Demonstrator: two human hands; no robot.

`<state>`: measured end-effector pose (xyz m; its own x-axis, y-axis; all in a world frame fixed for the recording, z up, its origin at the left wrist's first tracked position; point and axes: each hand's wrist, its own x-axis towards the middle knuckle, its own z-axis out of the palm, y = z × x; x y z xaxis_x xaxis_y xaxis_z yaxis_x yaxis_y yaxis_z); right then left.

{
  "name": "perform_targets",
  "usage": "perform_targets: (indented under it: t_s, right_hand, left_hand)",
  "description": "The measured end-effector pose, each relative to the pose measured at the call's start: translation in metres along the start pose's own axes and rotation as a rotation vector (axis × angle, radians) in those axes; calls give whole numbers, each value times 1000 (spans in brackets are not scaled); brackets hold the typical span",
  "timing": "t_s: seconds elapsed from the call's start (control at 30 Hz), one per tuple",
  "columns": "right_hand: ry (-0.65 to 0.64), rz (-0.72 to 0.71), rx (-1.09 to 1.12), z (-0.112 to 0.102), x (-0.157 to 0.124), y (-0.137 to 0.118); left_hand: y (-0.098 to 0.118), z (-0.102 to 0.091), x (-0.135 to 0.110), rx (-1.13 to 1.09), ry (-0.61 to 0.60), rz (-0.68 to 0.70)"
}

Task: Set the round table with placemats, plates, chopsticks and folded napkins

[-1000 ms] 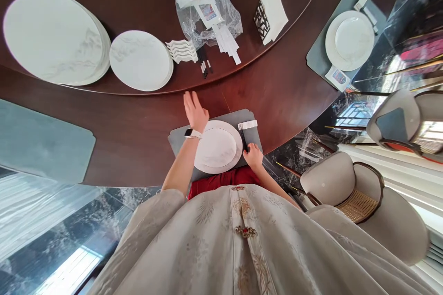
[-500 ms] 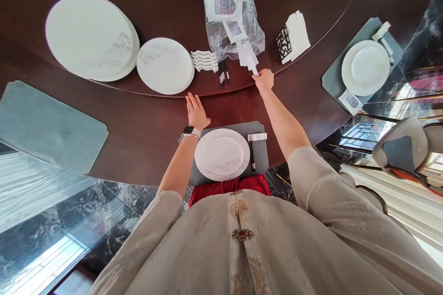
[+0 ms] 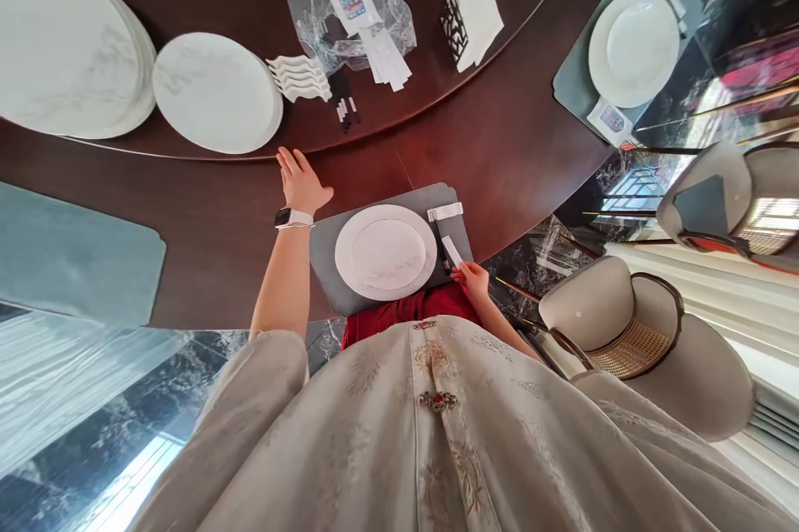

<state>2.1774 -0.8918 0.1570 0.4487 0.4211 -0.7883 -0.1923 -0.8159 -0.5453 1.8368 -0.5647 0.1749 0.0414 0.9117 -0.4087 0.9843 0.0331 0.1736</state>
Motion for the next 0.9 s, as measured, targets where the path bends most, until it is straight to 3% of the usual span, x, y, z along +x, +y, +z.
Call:
perform_targets:
  t_s: [0.17,0.3,0.4,0.5,0.6,0.7,0.8,0.9]
  right_hand:
    - [26,-4,-74,-4,-1,3]
    - [72,-283,-308,-22,6,-14]
    - [125,-528,-457,-5,32,-61]
    - [68,-766,-499,54,70,-149]
    - [-27,-1062,-518,143,102,-260]
    - [-111,-1215,-634,231,125,-360]
    - [-97,-1200,-749,297,147,-429]
    - [73,-978,-820,333,163,-464]
  left_hand:
    - [-4,-3,3,-4,-31,-16]
    - [0,-4,3,20,-41,-28]
    - [6,-8,0,18,-33,-37]
    - [11,-12,-5,-23,-15,-44]
    - [11,-15,-7,-57,11,-43]
    - [9,-15,-5,-87,3,-53]
    - [6,-15,-3,-106,0,-63]
    - [4,-14,-4,-102,13,-60]
